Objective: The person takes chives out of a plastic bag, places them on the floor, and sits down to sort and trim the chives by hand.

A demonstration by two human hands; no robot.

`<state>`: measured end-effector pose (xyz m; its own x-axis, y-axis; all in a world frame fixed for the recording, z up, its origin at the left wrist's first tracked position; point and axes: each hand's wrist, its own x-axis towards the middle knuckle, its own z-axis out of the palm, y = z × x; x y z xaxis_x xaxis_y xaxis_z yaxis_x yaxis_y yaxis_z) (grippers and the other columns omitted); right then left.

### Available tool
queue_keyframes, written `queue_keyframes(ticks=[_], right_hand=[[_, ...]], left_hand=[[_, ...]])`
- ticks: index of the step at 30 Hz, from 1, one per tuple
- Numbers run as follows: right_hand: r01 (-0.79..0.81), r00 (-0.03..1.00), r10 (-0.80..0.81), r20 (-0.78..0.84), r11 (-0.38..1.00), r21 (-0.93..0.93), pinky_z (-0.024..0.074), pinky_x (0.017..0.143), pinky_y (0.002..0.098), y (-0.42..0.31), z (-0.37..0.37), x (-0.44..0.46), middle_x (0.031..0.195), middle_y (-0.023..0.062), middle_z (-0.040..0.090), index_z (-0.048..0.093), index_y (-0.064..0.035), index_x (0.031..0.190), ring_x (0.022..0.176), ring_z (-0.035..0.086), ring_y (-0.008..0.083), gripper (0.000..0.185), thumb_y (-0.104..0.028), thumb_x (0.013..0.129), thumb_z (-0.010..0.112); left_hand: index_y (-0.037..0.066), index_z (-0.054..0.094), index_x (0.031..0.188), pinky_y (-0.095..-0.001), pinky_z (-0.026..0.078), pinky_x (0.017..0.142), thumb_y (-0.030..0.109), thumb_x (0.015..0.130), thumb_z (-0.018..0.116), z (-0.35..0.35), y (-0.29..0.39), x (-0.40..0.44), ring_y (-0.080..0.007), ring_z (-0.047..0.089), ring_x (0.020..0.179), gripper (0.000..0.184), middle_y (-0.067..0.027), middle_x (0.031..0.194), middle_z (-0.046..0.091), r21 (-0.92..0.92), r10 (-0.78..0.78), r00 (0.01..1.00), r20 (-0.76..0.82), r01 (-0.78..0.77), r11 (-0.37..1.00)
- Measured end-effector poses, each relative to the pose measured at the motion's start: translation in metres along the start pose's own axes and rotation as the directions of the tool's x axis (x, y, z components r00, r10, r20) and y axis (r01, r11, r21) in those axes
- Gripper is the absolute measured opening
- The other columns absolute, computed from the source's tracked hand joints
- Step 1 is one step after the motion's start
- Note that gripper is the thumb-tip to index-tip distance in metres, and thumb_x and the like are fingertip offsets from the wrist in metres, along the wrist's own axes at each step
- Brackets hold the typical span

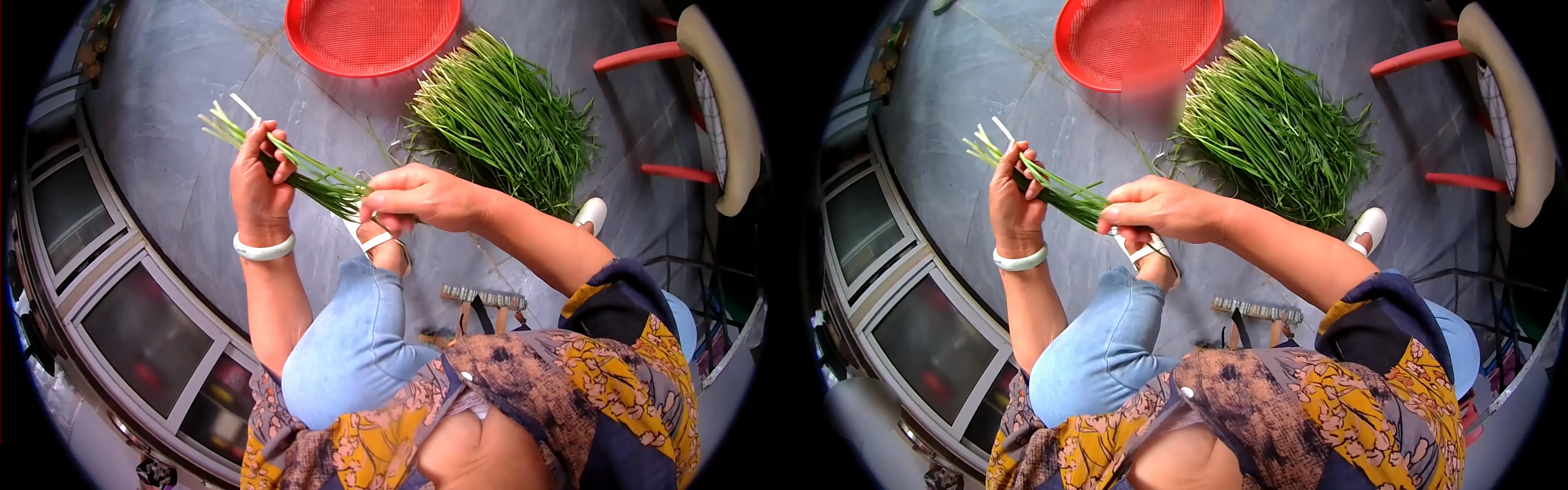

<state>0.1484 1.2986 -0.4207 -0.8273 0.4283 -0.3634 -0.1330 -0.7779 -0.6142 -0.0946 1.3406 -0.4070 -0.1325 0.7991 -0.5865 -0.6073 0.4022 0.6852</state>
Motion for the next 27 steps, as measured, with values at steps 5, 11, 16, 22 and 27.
queue_keyframes(ticks=[5, 11, 16, 22, 27], right_hand=[[-0.09, 0.99, 0.118, -0.078, 0.949, 0.303, 0.0407, 0.063, 0.0248, 0.035, -0.035, -0.021, 0.071, -0.0048, 0.047, 0.06, -0.0042, 0.095, 0.063, 0.043, 0.0059, 0.024, -0.027, 0.098, 0.052], [-0.126, 0.976, 0.177, -0.123, 0.931, 0.344, 0.0419, 0.065, 0.0256, 0.06, -0.053, -0.029, 0.071, -0.0045, 0.047, 0.06, -0.0053, 0.094, 0.064, 0.045, 0.0067, 0.023, -0.027, 0.097, 0.054], [-0.177, 0.959, 0.204, -0.197, 0.973, 0.147, 0.0452, 0.065, 0.0265, 0.062, -0.059, -0.028, 0.075, -0.0021, 0.053, 0.06, -0.0053, 0.093, 0.066, 0.048, 0.0072, 0.019, -0.024, 0.094, 0.055], [-0.197, 0.952, 0.138, -0.275, 0.959, -0.202, 0.049, 0.061, 0.0277, 0.059, -0.063, -0.025, 0.079, -0.0002, 0.059, 0.061, -0.004, 0.089, 0.065, 0.051, 0.0081, 0.018, -0.02, 0.093, 0.053], [-0.316, 0.909, 0.129, -0.397, 0.835, -0.45, 0.0507, 0.063, 0.0299, 0.065, -0.063, -0.019, 0.073, 0.0053, 0.062, 0.065, -0.0022, 0.084, 0.066, 0.057, 0.0137, 0.025, -0.023, 0.083, 0.051]], left_hand=[[-0.001, 0.06, 0.094, -0.0193, 0.032, 0.04, 0.016, 0.096, 0.057, -0.015, 0.014, 0.003, -0.0108, 0.053, 0.059, 0.017, -0.0094, 0.078, 0.063, 0.065, 0.222, 0.966, -0.13, -0.215, 0.974], [0.001, 0.059, 0.093, -0.0199, 0.033, 0.042, 0.017, 0.096, 0.057, -0.027, 0.023, 0.005, -0.011, 0.053, 0.059, 0.017, -0.0104, 0.081, 0.062, 0.087, 0.287, 0.94, -0.187, -0.275, 0.958], [0.001, 0.059, 0.092, -0.0197, 0.034, 0.044, 0.018, 0.096, 0.058, -0.022, 0.025, 0.004, -0.0108, 0.053, 0.061, 0.017, -0.0097, 0.082, 0.062, 0.103, 0.319, 0.923, -0.217, -0.304, 0.947], [0.001, 0.058, 0.092, -0.0202, 0.033, 0.045, 0.018, 0.097, 0.057, -0.013, 0.027, 0.001, -0.0103, 0.052, 0.061, 0.018, -0.0092, 0.083, 0.062, 0.131, 0.368, 0.906, -0.208, -0.347, 0.929], [0.0, 0.057, 0.093, -0.0205, 0.033, 0.045, 0.019, 0.097, 0.057, 0.0, 0.024, -0.006, -0.0106, 0.051, 0.062, 0.02, -0.0103, 0.084, 0.061, 0.185, 0.39, 0.904, -0.177, -0.359, 0.915]])
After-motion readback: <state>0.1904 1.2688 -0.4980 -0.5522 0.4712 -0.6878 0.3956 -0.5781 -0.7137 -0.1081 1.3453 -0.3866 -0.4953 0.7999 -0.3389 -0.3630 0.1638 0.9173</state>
